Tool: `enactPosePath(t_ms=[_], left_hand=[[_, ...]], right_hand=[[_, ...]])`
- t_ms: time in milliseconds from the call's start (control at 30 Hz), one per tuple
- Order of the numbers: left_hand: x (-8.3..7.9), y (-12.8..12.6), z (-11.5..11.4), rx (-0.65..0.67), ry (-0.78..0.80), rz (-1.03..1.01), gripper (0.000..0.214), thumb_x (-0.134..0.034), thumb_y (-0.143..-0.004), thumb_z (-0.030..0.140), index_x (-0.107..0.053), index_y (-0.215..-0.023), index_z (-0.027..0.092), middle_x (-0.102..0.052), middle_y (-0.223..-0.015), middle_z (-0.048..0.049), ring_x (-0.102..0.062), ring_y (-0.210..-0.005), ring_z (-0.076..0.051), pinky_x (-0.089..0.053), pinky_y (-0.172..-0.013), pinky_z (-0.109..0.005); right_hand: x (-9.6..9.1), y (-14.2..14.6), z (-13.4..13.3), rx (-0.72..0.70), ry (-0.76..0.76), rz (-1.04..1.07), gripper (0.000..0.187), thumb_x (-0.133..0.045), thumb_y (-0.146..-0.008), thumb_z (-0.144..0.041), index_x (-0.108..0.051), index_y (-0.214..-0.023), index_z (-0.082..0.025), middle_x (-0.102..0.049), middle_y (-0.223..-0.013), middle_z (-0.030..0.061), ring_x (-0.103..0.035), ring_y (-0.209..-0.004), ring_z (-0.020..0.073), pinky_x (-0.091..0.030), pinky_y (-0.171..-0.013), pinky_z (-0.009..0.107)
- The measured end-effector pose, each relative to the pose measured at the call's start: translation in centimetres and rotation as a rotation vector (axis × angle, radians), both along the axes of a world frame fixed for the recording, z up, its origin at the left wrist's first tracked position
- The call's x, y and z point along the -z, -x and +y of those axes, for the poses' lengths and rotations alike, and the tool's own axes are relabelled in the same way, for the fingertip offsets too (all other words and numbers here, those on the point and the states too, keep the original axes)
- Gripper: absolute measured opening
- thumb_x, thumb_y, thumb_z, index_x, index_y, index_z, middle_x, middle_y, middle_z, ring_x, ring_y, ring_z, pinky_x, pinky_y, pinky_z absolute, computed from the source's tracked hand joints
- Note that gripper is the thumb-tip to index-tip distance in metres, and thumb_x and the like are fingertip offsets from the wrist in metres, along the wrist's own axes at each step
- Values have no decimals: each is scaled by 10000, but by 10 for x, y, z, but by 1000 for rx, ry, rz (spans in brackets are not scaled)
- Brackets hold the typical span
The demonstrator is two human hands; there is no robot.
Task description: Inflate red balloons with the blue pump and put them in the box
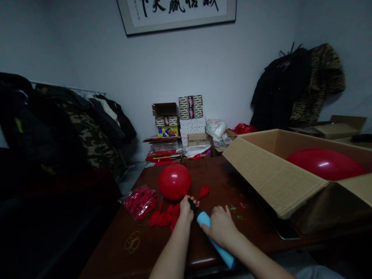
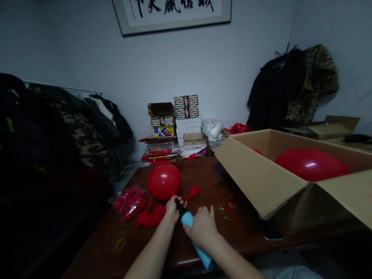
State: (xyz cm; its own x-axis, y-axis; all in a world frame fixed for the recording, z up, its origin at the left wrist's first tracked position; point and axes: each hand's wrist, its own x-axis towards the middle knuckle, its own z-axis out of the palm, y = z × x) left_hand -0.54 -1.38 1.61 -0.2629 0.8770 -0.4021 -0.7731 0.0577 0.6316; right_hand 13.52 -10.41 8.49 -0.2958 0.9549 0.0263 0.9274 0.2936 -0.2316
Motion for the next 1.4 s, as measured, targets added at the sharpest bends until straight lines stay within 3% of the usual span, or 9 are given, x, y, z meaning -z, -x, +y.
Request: enactPosePath(t_ms=[167,333,667,800,1067,1400], left_hand=[[4,2,-4,27,-6,53,111,-450,-787,179,-403,-686,188,-470,-531,26,-464,-407,-110,-472,-496,-309],[7,4,-2,-6,-3,113,111,-431,-796,185,-394,-692,192,-452,-503,42,-421,-370,-91,-464,-482,-282],[-5,19,15,-18,-39,92,115,-416,-788,154,-392,-681,187,-438,-516,56,-413,-381,-68,-514,-596,-351],[-8,13,17,2,-39,92,92,-426,-776,162,-401,-691,187,-442,-528,53,-416,-390,-69,-510,-590,-347],[-10,12,13,-21,-53,97,88,-443,-758,187,-383,-693,194,-430,-534,47,-414,-386,-81,-424,-457,-253],[-11,14,2,-14,-82,109,89,-438,-766,192,-376,-701,198,-431,-538,43,-401,-382,-85,-356,-410,-223]], right_hand=[[6,17,15,12,8,-6,597,-402,-754,-555,-618,-1034,-74,-584,-1052,177,-454,-1054,313,-171,-994,477],[7,19,7,18,3,-5,610,-408,-759,-554,-617,-1032,-50,-589,-1028,182,-465,-1039,315,-166,-1004,480],[-3,-43,-53,-22,20,-31,516,-440,-765,-530,-656,-960,-105,-566,-1120,183,-414,-1144,314,-58,-1051,476],[-4,-58,-63,-20,12,-22,483,-442,-767,-516,-660,-934,-119,-563,-1124,175,-394,-1167,309,-20,-1054,484],[-13,-54,-58,-27,-2,44,476,-478,-747,-510,-656,-928,-107,-564,-1113,151,-386,-1168,303,-28,-1060,458],[-16,-21,-30,-50,-30,77,486,-458,-744,-514,-649,-926,-106,-582,-1012,145,-458,-1046,289,-120,-1030,464]])
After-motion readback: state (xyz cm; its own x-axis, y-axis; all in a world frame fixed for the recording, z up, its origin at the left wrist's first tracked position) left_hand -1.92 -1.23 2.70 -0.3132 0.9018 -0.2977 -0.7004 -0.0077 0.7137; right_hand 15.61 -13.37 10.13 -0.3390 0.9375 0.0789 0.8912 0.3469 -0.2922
